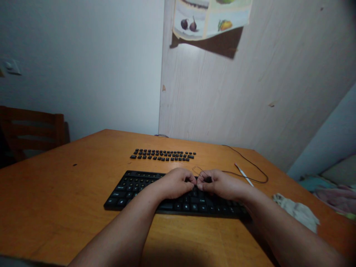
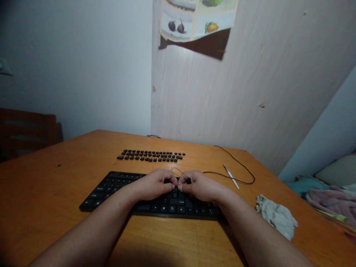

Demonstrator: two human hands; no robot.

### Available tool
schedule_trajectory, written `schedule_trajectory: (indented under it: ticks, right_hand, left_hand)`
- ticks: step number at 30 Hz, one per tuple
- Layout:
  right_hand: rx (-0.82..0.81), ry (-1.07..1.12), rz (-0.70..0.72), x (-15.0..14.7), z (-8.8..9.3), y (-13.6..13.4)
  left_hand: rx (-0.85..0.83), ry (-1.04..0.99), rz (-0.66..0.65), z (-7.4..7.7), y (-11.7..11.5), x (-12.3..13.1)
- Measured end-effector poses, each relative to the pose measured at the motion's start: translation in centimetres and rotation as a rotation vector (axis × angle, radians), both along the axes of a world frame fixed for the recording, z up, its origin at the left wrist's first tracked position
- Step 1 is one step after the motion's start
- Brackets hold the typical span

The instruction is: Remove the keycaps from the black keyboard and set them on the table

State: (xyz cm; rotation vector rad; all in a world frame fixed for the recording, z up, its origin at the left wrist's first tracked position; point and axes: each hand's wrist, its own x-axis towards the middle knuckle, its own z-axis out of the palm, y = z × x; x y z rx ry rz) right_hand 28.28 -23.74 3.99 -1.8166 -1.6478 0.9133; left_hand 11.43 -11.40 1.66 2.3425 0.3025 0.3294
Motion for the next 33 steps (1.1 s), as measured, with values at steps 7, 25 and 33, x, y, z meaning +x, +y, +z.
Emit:
schedule_trajectory:
  ticks: [7, 25, 33]
  right_hand:
    - [0.019, 0.005, -0.097, -0.5, -0.5, 0.6]
    - [0.225, -0.362, -0.156, -0.4, -0.7, 1.1]
    - [-0.018, -0.295, -0.043, 0.1, 1.5, -0.6]
  left_hand:
    - [-0.045, -0.001, 0.085, 0.3, -0.5, -0.1]
    - [0.043, -0.041, 0.025, 0.0, -0.3, 0.0]
    - [0.182, -0.058, -0.015, -0.1, -0.2, 0.0]
